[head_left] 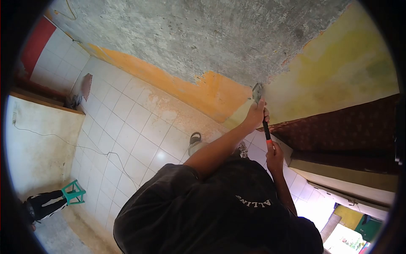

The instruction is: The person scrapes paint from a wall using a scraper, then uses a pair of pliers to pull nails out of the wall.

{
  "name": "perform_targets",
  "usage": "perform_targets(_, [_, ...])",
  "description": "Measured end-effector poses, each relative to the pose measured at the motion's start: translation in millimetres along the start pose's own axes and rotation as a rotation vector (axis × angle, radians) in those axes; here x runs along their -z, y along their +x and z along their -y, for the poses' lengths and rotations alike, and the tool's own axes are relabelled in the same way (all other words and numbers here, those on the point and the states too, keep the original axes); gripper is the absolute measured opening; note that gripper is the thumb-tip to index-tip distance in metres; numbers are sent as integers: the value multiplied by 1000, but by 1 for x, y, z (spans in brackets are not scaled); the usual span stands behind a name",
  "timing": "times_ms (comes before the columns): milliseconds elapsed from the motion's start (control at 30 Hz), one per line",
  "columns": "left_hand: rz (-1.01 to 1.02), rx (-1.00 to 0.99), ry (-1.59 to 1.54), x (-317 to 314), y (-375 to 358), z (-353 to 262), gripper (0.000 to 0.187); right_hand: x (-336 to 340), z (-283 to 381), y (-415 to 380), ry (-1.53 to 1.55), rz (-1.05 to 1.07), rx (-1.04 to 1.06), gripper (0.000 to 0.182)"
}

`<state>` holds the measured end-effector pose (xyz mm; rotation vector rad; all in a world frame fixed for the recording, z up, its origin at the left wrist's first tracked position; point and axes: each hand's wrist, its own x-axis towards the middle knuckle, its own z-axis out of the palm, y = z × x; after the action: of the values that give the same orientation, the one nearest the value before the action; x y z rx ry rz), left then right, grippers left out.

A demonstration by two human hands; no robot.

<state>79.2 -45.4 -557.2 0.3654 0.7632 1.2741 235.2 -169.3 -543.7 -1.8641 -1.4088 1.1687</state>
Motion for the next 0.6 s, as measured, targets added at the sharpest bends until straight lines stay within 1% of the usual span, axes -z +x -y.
perform_targets(33, [14, -10, -10, -2, -1, 1, 38, -1, -3, 2, -1, -1, 1, 34])
perform_targets(100, [5, -7, 9, 0, -1, 1, 38, -5, -7, 6, -174, -53, 173, 35])
perform_targets(133, [-9, -4, 23, 1, 0, 2, 38, -6, -5, 5, -175, -59, 173, 35])
perform_targets(200, [-3, -10, 15, 1, 3, 5, 38, -10, -1, -3, -127, -49, 65, 35])
perform_targets(333, [-27, -3, 0, -2, 1, 3, 38, 1, 5, -4, -26, 15, 58, 37])
perform_targets(433, [-49, -9, 27, -4, -2, -1, 38, -2, 3, 0, 2, 39, 41, 37])
perform_targets(600, [-67, -27, 50, 4, 2, -7, 40, -15, 1, 6, -9, 50, 71, 38])
